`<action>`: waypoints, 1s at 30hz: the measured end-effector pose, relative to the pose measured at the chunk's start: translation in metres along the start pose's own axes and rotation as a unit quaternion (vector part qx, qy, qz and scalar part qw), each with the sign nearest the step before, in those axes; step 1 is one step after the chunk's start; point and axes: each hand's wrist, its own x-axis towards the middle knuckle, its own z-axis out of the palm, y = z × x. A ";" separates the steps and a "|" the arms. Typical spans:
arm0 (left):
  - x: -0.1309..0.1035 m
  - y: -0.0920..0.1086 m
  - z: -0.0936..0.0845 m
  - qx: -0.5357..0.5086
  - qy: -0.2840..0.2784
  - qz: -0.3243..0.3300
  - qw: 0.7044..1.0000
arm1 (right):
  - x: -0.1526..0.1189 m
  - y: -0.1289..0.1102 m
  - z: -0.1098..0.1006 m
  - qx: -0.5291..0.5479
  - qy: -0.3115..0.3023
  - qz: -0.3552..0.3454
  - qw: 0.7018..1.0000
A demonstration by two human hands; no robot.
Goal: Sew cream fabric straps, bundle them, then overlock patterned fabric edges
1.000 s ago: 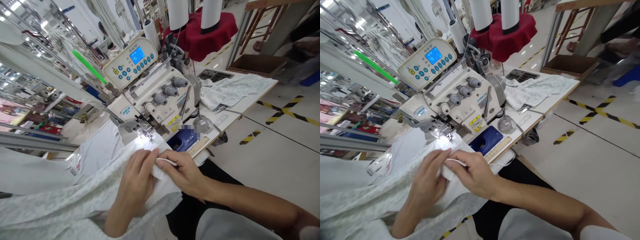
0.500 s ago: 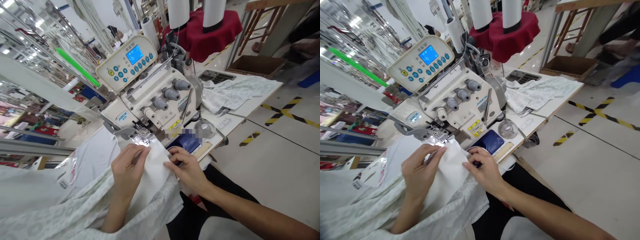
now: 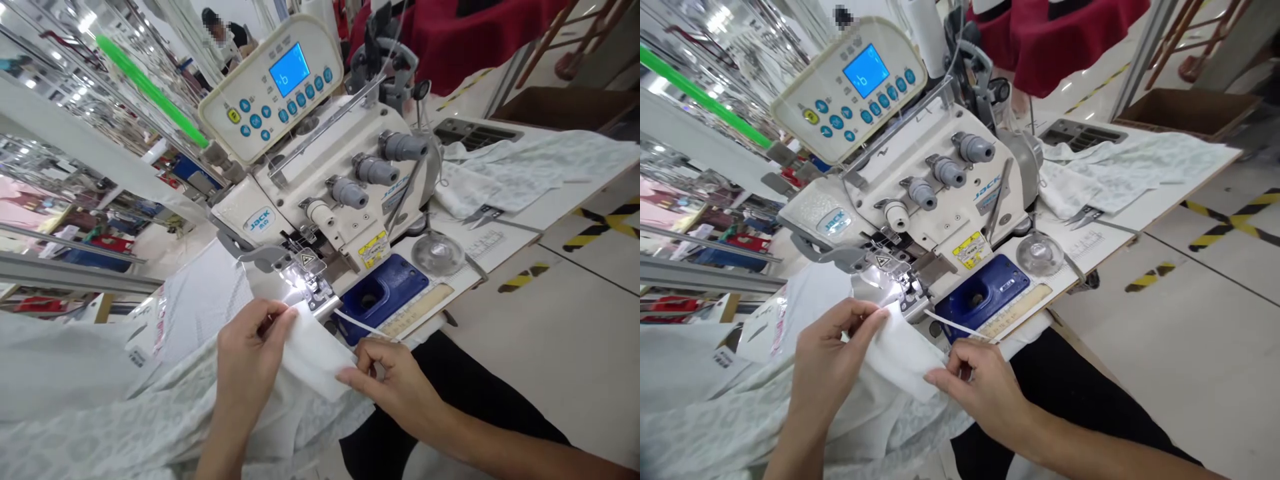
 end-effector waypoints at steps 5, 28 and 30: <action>-0.003 0.009 0.014 0.171 0.121 0.162 0.964 | 0.000 0.002 0.004 0.051 0.012 0.046 0.998; -0.007 0.007 0.036 0.093 0.116 0.240 0.959 | 0.002 -0.019 -0.013 0.059 0.007 -0.052 0.997; -0.016 0.010 0.035 0.088 0.140 0.273 0.948 | 0.003 -0.023 -0.012 0.059 0.006 -0.061 0.996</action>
